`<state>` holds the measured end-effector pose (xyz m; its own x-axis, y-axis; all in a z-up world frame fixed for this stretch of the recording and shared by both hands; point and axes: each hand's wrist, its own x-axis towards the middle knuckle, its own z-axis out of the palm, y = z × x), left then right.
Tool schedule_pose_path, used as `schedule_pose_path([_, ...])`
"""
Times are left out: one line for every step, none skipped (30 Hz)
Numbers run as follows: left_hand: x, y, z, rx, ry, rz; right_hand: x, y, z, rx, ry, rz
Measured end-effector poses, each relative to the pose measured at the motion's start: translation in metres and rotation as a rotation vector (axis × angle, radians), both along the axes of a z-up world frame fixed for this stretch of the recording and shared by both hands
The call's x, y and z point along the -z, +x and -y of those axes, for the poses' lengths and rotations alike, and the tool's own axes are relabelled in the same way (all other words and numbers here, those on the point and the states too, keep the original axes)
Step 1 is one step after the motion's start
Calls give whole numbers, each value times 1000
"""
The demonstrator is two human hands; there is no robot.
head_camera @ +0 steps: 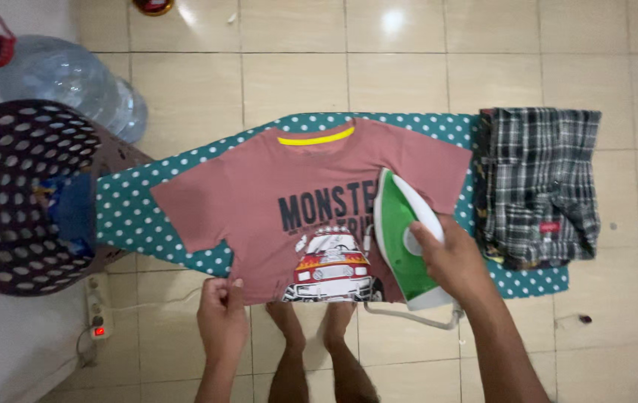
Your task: The person irons a plaid shirt and a pink t-shirt on a polka-dotted mat laid on the floor. They use a green and white iron to smooth the garments, folding the shirt neatly after ironing.
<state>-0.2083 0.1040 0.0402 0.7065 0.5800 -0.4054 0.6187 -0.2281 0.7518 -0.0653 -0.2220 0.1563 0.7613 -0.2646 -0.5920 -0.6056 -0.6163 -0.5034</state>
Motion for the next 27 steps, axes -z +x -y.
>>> schedule_pose_path([-6, 3, 0, 11, 12, -17, 2, 0, 2, -55, -37, 70])
schedule_pose_path([-12, 4, 0, 20, 24, -33, 2, -5, 4, -113, -72, 142])
schedule_pose_path([-19, 7, -1, -2, 32, -16, 4, -9, 5, -170, -107, 215])
schedule_pose_path([-26, 13, -4, -28, 43, 4, 5, -13, 4, -120, -97, 136])
schedule_pose_path([-31, 20, -8, -54, 55, 23, 5, -16, 5, -71, -87, 57])
schedule_pose_path([-35, 28, -12, -67, 146, 62, 5, -21, 6, -20, -83, -30])
schedule_pose_path([-34, 41, -18, -79, 237, 100, 7, -26, 4, 52, 45, -9])
schedule_pose_path([-31, 55, -23, -116, 261, 155, 8, -31, 3, 125, 169, 12])
schedule_pose_path([-26, 68, -28, -152, 285, 211, 8, -36, 1, 200, 294, 32])
schedule_pose_path([-19, 83, -32, -87, 399, 249, 7, -43, -5, 225, 451, 84])
schedule_pose_path([-11, 98, -35, -19, 512, 286, 5, -49, -13, 249, 609, 135])
schedule_pose_path([-5, 110, -35, 60, 457, 310, 3, -52, -24, 275, 772, 184])
schedule_pose_path([-1, 123, -31, 138, 402, 334, -1, -52, -35, 214, 776, 193])
schedule_pose_path([2, 137, -27, 155, 40, 377, -6, -52, -51, 153, 785, 203])
schedule_pose_path([1, 146, -24, 169, -323, 415, -9, -50, -68, 93, 793, 213])
schedule_pose_path([-4, 143, -27, 202, -272, 414, -12, -46, -87, 43, 842, 210])
schedule_pose_path([-9, 136, -31, 234, -221, 412, -14, -42, -105, -6, 892, 208])
schedule_pose_path([-14, 129, -36, 270, -170, 413, -16, -38, -123, -54, 940, 212])
schedule_pose_path([-18, 117, -45, 179, -142, 400, -18, -34, -141, -62, 969, 170])
schedule_pose_path([-22, 99, -54, 93, -117, 389, -18, -31, -159, -67, 995, 132])
schedule_pose_path([-25, 81, -64, 0, -71, 407, -16, -28, -179, -72, 1021, 94])
schedule_pose_path([-26, 60, -74, -91, -27, 420, -11, -27, -203, -114, 1115, 126])
schedule_pose_path([-27, 39, -80, -157, -17, 389, -4, -26, -229, -156, 1209, 158])
schedule_pose_path([-27, 17, -86, -221, -5, 360, 5, -25, -255, -217, 1225, 193])
schedule_pose_path([-26, -3, -89, -242, 12, 301, 14, -25, -279, -278, 1240, 228])
schedule_pose_path([-26, -21, -91, -264, 27, 241, 23, -26, -301, -332, 1266, 325])
schedule_pose_path([-27, -39, -91, -241, 69, 220, 31, -27, -321, -386, 1289, 423])
